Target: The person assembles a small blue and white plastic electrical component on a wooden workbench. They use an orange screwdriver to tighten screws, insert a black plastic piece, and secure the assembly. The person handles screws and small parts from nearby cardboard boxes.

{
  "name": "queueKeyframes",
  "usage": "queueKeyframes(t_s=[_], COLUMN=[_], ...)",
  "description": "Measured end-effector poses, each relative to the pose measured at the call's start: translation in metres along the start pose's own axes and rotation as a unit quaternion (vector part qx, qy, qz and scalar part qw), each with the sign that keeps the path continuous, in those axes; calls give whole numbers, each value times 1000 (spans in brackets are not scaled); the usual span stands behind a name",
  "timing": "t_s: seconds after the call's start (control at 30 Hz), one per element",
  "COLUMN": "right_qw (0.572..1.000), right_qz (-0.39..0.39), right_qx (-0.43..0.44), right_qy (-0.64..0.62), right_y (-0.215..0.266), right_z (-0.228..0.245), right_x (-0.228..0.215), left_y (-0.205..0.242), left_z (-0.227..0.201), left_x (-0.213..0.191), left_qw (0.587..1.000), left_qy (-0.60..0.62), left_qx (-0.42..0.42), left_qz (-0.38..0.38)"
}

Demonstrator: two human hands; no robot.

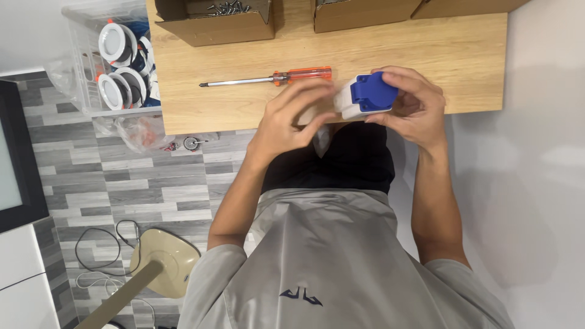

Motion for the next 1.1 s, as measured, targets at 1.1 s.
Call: queueKeyframes(t_s=[1.1], right_qw=[997], right_qz=[27], right_qx=[-2], right_qy=[78], right_y=[-11], right_z=[11], right_x=[13], left_y=[2], left_z=[-13], left_x=[-4], left_qw=[994], left_qy=[-82], left_qx=[58], left_qz=[-32])
Point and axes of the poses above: each hand's wrist, its own y-axis away from the middle knuckle, its own x-axis out of the palm, z = x × y, the point moved 10 cm from there along -y, towards the middle knuckle, and after that the axes turned 1 degree about z, right-handed, at the moved point
